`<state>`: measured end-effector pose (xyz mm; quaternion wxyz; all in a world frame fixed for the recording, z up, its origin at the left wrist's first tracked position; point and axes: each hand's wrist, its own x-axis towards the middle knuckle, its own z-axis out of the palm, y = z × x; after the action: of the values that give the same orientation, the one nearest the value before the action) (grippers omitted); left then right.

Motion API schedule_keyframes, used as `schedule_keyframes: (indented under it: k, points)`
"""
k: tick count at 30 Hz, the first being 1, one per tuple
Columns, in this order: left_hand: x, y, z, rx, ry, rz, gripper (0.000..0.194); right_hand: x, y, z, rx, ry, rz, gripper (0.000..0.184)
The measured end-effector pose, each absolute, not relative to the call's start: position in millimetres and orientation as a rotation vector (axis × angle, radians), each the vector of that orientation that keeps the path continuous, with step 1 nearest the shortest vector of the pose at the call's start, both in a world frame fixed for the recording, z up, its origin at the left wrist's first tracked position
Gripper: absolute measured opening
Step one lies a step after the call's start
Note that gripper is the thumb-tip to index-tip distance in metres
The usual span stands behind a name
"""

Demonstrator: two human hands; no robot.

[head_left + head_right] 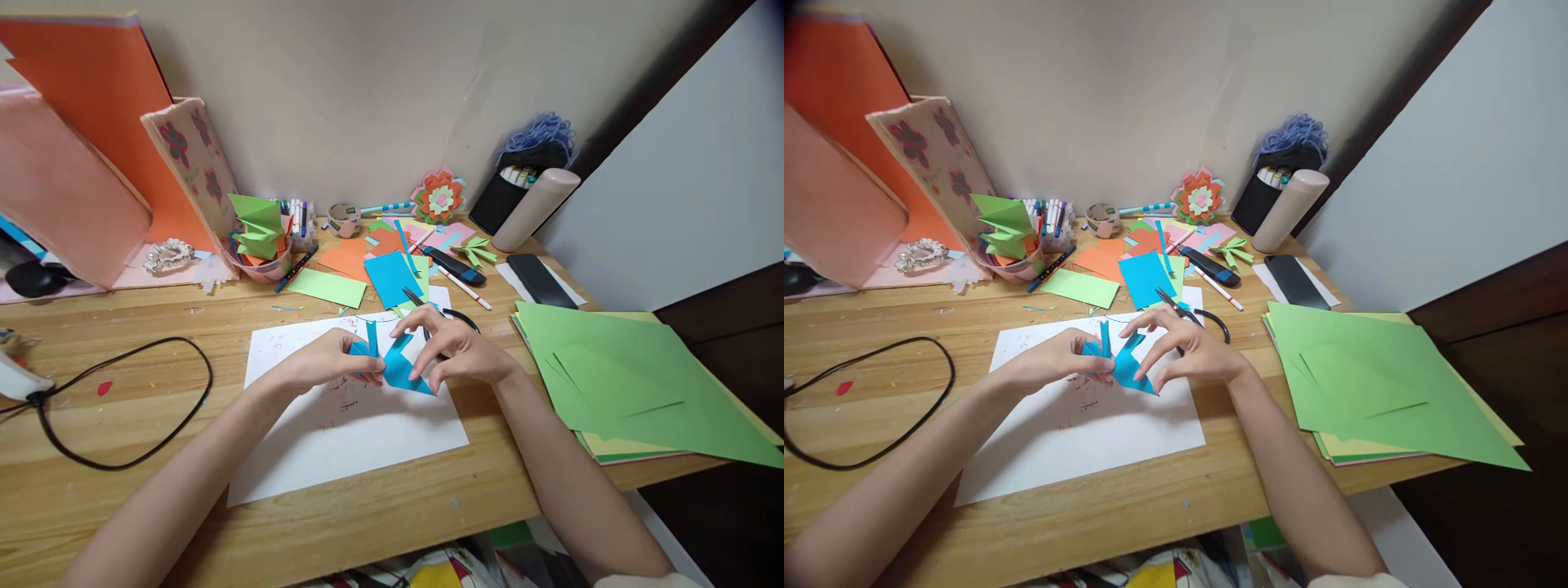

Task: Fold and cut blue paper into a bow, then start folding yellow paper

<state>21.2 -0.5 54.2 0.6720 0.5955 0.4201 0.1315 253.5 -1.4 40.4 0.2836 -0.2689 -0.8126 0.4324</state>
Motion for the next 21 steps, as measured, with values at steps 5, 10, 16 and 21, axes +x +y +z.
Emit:
schedule_keyframes:
  k: [5,10,16,21]
  points:
    - [20.6,-0.4,59.5,1.336,0.928,0.249,0.016,255.1,-0.1,45.4,-0.64,-2.292,1.088,0.021]
    - [21.5,-0.5,57.0,1.315,0.945,0.275,0.014,245.5,-4.2,42.9,-0.669,-2.273,1.078,0.017]
    - [24.2,-1.7,55.0,1.286,0.965,0.314,0.016,235.8,-11.8,43.2,-0.797,-2.209,1.0,0.013]
    - [27.4,-3.6,48.9,1.342,1.027,0.406,0.019,230.3,-15.7,45.7,-0.999,-2.198,0.807,0.009]
